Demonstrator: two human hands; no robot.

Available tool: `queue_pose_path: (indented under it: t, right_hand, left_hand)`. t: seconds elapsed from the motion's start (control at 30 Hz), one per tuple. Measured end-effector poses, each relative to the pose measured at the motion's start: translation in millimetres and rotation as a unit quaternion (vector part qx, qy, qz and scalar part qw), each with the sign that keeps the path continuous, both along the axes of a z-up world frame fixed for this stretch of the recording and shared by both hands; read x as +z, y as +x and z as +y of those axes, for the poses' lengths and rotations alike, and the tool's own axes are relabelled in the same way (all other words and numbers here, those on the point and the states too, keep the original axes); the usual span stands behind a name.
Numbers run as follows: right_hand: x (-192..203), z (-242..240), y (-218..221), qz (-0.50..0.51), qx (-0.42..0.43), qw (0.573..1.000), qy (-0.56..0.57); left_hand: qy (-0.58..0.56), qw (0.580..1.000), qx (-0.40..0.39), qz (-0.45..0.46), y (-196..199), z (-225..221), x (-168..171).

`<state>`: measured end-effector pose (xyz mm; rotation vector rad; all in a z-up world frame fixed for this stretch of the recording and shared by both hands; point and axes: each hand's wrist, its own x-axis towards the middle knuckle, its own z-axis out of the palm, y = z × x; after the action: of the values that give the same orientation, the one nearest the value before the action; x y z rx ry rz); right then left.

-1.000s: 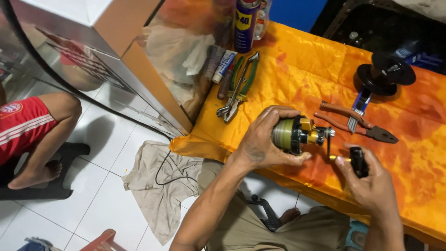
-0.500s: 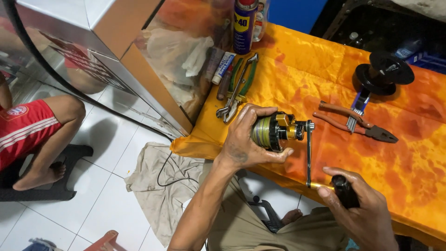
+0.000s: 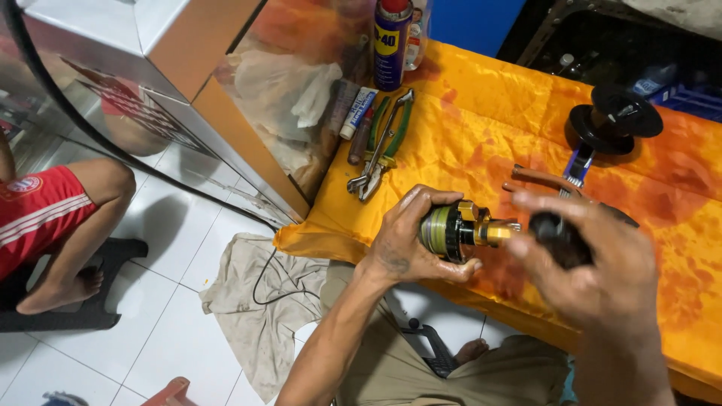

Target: Disassembling, lubricating, and reassembling a fishing reel on a cloth-covered surface.

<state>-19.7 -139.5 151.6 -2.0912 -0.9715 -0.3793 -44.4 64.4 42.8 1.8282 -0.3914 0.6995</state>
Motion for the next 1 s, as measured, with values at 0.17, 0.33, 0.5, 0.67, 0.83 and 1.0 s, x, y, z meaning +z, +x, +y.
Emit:
queue_pose_path:
  t: [0.17, 0.33, 0.5, 0.67, 0.83, 1.0]
  right_hand:
    - [21, 23, 30, 0.036, 0.011, 0.999, 0.009]
    - [31, 38, 36, 0.059, -0.005, 0.998, 0.013]
    - [36, 42, 41, 0.035, -0.009, 0.999, 0.005]
    - [38, 46, 42, 0.032, -0.005, 0.999, -0.003]
    - [37, 33, 60, 0.023, -0.035, 0.999, -0.008]
    - [35, 10, 86, 0.026, -0.091, 0.993, -0.063]
  left_hand:
    - [-0.003, 1.0, 0.007, 0.009, 0, -2, 6]
    - [0.002, 0.999, 0.006, 0.032, 2, 1, 8]
    - [0.089, 0.996, -0.008, 0.004, 2, 1, 12]
    - [0.136, 0.991, -0.012, 0.01, 14, -9, -4]
    - [0.119, 0.993, -0.022, 0.008, 15, -12, 7]
    - [0.079, 0.996, -0.052, 0.004, 20, -18, -18]
